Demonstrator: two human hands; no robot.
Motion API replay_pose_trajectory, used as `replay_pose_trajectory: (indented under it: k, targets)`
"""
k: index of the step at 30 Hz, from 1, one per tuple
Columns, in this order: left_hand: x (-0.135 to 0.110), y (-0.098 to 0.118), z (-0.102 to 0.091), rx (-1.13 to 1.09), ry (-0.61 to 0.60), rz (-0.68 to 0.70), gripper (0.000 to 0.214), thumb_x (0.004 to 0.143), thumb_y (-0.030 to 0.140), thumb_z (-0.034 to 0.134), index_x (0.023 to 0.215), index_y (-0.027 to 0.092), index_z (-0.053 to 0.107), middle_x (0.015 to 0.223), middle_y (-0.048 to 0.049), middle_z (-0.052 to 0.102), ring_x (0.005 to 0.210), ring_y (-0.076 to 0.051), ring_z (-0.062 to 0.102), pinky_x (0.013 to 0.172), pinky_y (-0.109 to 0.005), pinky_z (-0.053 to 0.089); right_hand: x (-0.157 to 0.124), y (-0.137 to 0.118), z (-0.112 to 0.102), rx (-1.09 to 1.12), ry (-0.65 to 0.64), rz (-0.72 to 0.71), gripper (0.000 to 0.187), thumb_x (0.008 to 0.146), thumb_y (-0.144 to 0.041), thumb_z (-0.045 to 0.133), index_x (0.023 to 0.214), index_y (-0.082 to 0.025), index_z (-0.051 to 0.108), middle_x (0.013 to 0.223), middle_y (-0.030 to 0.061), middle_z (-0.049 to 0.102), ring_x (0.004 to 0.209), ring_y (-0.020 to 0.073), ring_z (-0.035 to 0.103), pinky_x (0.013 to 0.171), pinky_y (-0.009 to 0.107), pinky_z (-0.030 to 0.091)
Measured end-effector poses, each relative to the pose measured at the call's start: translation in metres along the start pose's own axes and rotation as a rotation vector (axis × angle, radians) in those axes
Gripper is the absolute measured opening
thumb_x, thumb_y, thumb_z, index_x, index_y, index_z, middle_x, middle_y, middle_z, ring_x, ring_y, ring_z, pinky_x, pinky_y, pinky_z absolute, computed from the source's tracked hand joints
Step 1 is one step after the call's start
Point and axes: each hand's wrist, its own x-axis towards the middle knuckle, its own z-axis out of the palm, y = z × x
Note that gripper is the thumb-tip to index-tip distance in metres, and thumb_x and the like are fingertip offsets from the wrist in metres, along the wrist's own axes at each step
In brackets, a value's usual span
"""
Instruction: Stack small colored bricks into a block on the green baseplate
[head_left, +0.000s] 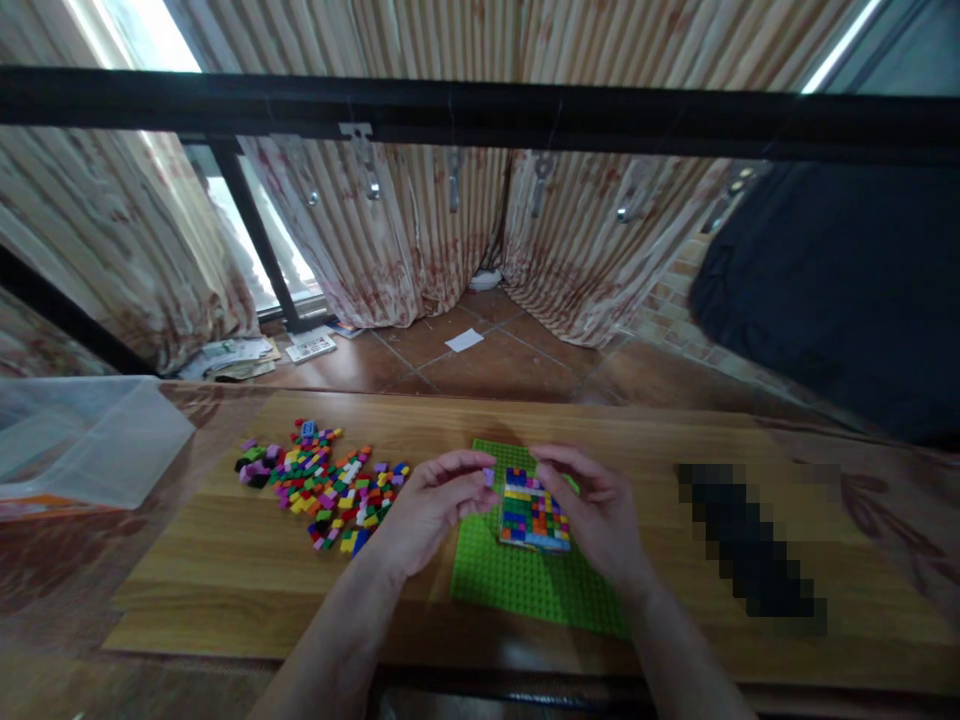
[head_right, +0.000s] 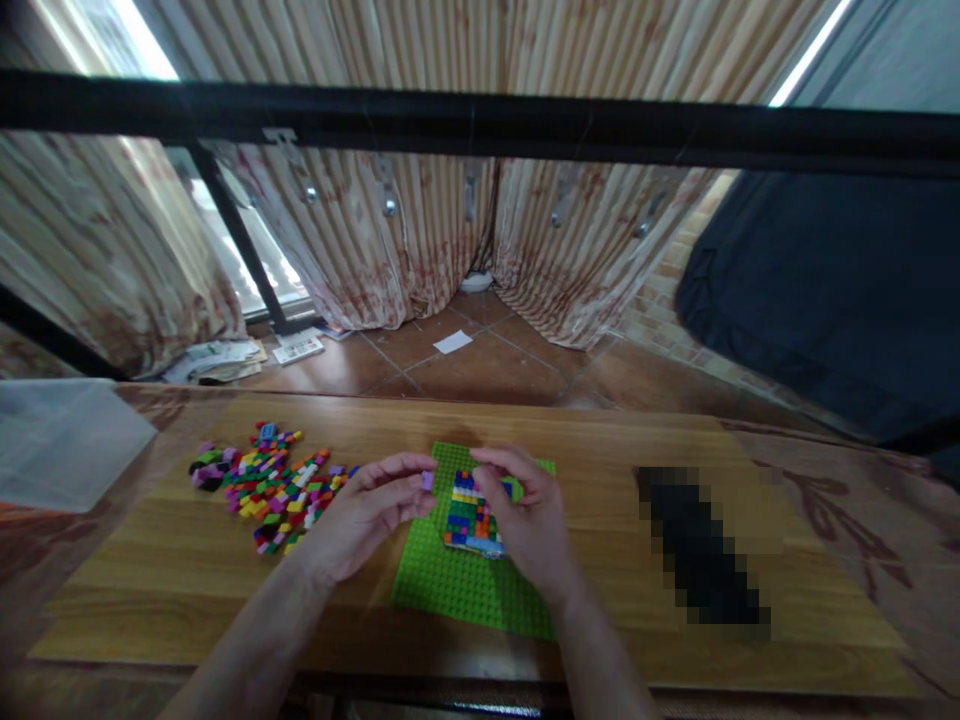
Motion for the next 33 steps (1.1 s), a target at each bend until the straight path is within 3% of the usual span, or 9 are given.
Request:
replay_pose_trajectory:
  k: [6,11,14,18,20,27,33]
  targets:
    - [0.002,-0.005,0.006,-0.031,-0.125,-0.016,0.028,0.072,0.02,0.079,0.099,0.016,0.072,0.088,-0.0022,0.071,0.071,-0.009,0.065,0.07,-0.023,0.054,-0.006,-0.022,0.01,-0.082,-0.275,-0.08,0.024,0.093,-0.032,0.056,0.113,-0.03,0.07,0.107,0.0042,0.067,0.102,0.018,0.062,0.09,0.034,0.049]
    - [0.001,-0.008,0.006,-0.004,-0.146,-0.014,0.034,0.072,0.023,0.08,0.104,0.016,0.07,0.088,-0.0027,0.07,0.072,-0.01,0.065,0.068,-0.022,0.054,-0.008,-0.028,0.009,-0.124,-0.315,-0.059,0.018,0.093,-0.031,0.056,0.101,-0.028,0.072,0.099,0.0025,0.067,0.096,0.0165,0.063,0.084,0.03,0.049]
    - [0.001,-0.006,0.006,0.063,-0.118,-0.002,0.035,0.074,0.028,0.078,0.105,0.015,0.069,0.082,-0.0023,0.069,0.067,-0.009,0.064,0.068,-0.023,0.053,-0.009,-0.023,0.002,-0.148,-0.221,-0.039,0.015,0.09,-0.033,0.059,0.09,-0.026,0.072,0.092,0.0022,0.069,0.089,0.0167,0.064,0.079,0.03,0.049]
    - [0.004,-0.003,0.001,0.26,-0.022,0.086,0.034,0.076,0.031,0.075,0.105,0.015,0.068,0.085,-0.003,0.069,0.073,-0.011,0.064,0.071,-0.024,0.051,-0.008,-0.005,-0.013,-0.199,0.094,0.064,0.018,0.085,-0.038,0.064,0.088,-0.023,0.073,0.086,0.0038,0.073,0.08,0.0183,0.066,0.074,0.031,0.051]
    - [0.006,-0.004,-0.002,0.394,0.036,0.157,0.033,0.075,0.029,0.074,0.104,0.015,0.068,0.091,-0.0042,0.069,0.081,-0.014,0.063,0.074,-0.025,0.05,-0.008,0.004,-0.018,-0.237,0.157,0.138,0.021,0.083,-0.039,0.064,0.087,-0.021,0.074,0.084,0.005,0.073,0.076,0.0191,0.066,0.072,0.032,0.052]
    - [0.016,-0.022,0.001,0.786,0.046,0.334,0.041,0.078,0.022,0.066,0.119,0.02,0.064,0.128,-0.008,0.064,0.118,-0.023,0.057,0.1,-0.037,0.044,-0.009,0.007,-0.009,-0.466,0.107,0.095,0.016,0.083,-0.033,0.059,0.084,-0.024,0.072,0.081,0.0035,0.073,0.071,0.0192,0.063,0.07,0.032,0.049]
    - [0.019,-0.032,0.01,0.861,-0.001,0.353,0.042,0.083,0.017,0.058,0.125,0.021,0.06,0.128,-0.0061,0.065,0.122,-0.021,0.057,0.105,-0.038,0.043,-0.011,0.004,-0.004,-0.577,0.036,0.005,0.016,0.085,-0.028,0.055,0.084,-0.023,0.071,0.085,0.0046,0.072,0.081,0.0222,0.064,0.076,0.037,0.049]
